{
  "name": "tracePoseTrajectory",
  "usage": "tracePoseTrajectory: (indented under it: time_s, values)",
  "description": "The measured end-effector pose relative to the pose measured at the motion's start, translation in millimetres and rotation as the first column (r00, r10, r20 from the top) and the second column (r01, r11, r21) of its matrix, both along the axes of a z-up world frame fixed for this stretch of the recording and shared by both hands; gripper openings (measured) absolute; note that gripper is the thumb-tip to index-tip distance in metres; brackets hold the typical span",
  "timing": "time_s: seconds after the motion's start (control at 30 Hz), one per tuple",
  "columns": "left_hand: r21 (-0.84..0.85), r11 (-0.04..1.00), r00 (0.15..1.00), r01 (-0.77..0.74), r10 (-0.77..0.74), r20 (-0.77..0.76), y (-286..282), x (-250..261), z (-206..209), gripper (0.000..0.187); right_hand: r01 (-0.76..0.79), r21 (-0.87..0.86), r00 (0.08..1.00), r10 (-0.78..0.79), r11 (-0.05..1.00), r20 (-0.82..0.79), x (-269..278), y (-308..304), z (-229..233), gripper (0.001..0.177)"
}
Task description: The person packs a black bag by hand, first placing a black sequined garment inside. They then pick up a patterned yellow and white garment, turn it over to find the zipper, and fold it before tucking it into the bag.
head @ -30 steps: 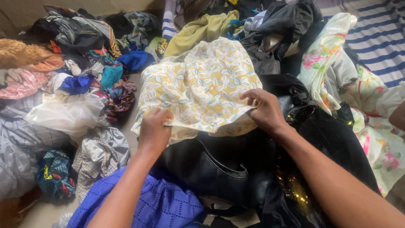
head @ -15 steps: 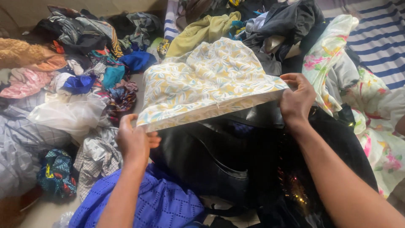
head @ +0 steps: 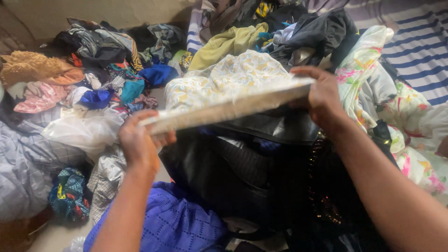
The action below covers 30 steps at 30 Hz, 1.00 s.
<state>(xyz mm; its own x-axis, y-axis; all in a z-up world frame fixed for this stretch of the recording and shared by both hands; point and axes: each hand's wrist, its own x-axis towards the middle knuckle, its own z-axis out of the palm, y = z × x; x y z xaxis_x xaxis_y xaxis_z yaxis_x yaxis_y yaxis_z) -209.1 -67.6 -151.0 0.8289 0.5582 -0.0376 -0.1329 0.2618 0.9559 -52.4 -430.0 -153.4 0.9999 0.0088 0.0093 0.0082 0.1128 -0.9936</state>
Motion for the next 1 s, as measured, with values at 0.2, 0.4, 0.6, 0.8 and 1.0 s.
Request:
tracePoseTrajectory:
  time_s: [0.2,0.4,0.6,0.8,1.0]
  values:
    - [0.233,0.967,0.908,-0.099,-0.008,0.419,-10,11,97,0.023,-0.115,0.313,0.909,-0.027,0.943,0.415,8,-9,75,0.05]
    - [0.298,0.943,0.969,0.149,-0.079,-0.235,1,6,24,0.029,-0.196,-0.36,0.979,0.165,0.912,-0.115,-18,-22,79,0.039]
    - [0.071,0.963,0.914,0.261,-0.223,-0.338,0,-32,-27,0.022,-0.26,-0.316,0.947,0.178,0.912,-0.266,-19,-47,30,0.038]
    - [-0.016,0.943,0.845,0.332,-0.304,-0.441,-4,-58,-16,0.03,-0.367,-0.204,0.881,0.269,0.908,-0.39,-33,-56,17,0.033]
    - [-0.138,0.984,0.929,0.114,-0.155,-0.335,3,-52,-53,0.031,-0.274,-0.022,0.85,0.231,0.962,-0.473,-37,-47,-1,0.039]
